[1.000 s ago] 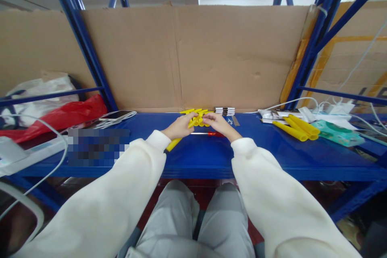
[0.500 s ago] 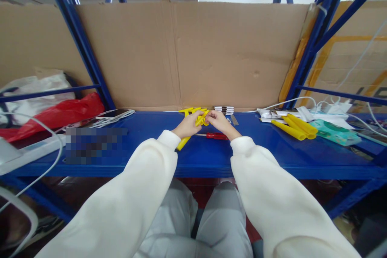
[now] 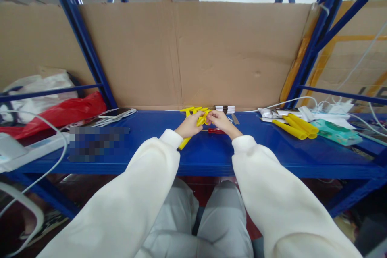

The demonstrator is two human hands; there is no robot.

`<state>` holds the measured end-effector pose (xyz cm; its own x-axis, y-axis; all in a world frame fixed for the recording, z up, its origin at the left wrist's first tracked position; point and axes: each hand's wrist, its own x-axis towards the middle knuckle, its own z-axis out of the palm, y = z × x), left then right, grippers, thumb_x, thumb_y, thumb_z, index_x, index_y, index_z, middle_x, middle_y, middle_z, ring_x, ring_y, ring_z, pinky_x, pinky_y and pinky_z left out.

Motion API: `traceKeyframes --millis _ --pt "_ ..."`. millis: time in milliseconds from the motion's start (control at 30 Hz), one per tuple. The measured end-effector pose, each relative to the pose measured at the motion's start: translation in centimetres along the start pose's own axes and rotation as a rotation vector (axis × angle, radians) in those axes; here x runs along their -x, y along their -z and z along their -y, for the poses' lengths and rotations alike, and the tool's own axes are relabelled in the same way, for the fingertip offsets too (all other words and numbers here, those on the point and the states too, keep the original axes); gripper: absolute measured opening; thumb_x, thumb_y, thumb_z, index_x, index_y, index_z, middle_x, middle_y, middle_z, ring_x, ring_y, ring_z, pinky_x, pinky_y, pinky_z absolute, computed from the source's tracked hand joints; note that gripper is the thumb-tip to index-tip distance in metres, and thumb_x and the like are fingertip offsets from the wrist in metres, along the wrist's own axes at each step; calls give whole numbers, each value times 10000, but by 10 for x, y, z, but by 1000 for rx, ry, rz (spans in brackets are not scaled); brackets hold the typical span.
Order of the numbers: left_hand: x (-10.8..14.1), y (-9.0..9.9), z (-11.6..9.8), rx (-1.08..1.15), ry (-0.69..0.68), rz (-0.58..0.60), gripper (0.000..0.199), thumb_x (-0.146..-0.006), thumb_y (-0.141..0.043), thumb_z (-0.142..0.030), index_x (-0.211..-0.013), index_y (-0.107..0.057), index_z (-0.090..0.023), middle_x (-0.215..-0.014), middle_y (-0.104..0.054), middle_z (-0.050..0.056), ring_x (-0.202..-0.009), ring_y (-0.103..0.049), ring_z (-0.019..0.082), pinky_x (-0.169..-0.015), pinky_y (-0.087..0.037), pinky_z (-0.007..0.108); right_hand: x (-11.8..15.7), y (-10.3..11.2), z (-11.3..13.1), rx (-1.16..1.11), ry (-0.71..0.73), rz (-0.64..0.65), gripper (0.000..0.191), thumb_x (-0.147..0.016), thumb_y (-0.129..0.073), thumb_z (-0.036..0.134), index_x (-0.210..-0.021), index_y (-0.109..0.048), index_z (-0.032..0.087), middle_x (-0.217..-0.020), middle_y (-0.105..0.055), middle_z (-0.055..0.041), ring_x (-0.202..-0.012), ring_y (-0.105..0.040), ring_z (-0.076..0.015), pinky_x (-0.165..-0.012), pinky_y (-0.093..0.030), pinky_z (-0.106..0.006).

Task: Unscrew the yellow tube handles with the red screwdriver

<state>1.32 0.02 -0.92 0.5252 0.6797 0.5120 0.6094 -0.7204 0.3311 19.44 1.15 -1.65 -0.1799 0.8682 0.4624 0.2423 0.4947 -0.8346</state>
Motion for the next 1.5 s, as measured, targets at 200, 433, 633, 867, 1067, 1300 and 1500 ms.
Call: traceKeyframes --millis 200,433,633,867,1067,1300,1500 --pt "1 -1 1 -5 -18 0 564 -778 -600 -67 -1337 -599 -139 -1330 -691 134 -1238 -660 286 -1112 -479 425 4 2 5 -16 -101 10 207 -821 -716 315 -680 -619 199 -698 -701 1 -644 -643 -130 -664 -479 -256" --pt "-1 -4 5 51 -36 -31 569 -759 -603 -71 -1320 -614 -168 -1300 -708 113 -1214 -671 283 -1099 -490 434 4 2 6 -107 -156 -7 197 -785 -730 307 -681 -601 200 -675 -692 14 -605 -624 -110 -634 -454 -237" --pt "-1 -1 4 63 -8 -51 552 -758 -613 -69 -1298 -619 -185 -1316 -702 91 -1245 -655 275 -1123 -470 443 3 1 6 -99 -139 -5 212 -762 -754 330 -674 -611 201 -657 -694 8 -598 -623 -115 -625 -457 -239" --pt "1 4 3 56 65 -83 535 -762 -624 -64 -1288 -612 -159 -1335 -692 116 -1263 -640 282 -1122 -468 452 -5 11 -2 33 -134 -98 144 -797 -662 292 -694 -613 205 -688 -699 -16 -637 -650 -147 -646 -487 -261" --pt "1 3 5 78 73 -86 515 -769 -625 -82 -1277 -618 -169 -1303 -710 100 -1234 -656 272 -1126 -469 439 -5 56 -21 731 -192 -357 165 -805 -545 178 -666 -632 192 -791 -741 -92 -856 -692 -239 -816 -509 -331" --pt "1 1 6 81 70 -94 525 -773 -631 -84 -1291 -616 -162 -1319 -704 110 -1246 -647 277 -1156 -440 456 5 82 -32 984 -534 -264 265 -910 -568 358 -879 -765 184 -910 -771 -147 -981 -711 -292 -872 -517 -377" --pt "0 1 6 82 58 -88 532 -769 -631 -69 -1293 -614 -157 -1333 -695 108 -1268 -635 271 -1151 -446 438 5 78 -30 1042 -544 -226 276 -934 -568 362 -955 -785 192 -1021 -775 -156 -1053 -703 -304 -909 -514 -397"
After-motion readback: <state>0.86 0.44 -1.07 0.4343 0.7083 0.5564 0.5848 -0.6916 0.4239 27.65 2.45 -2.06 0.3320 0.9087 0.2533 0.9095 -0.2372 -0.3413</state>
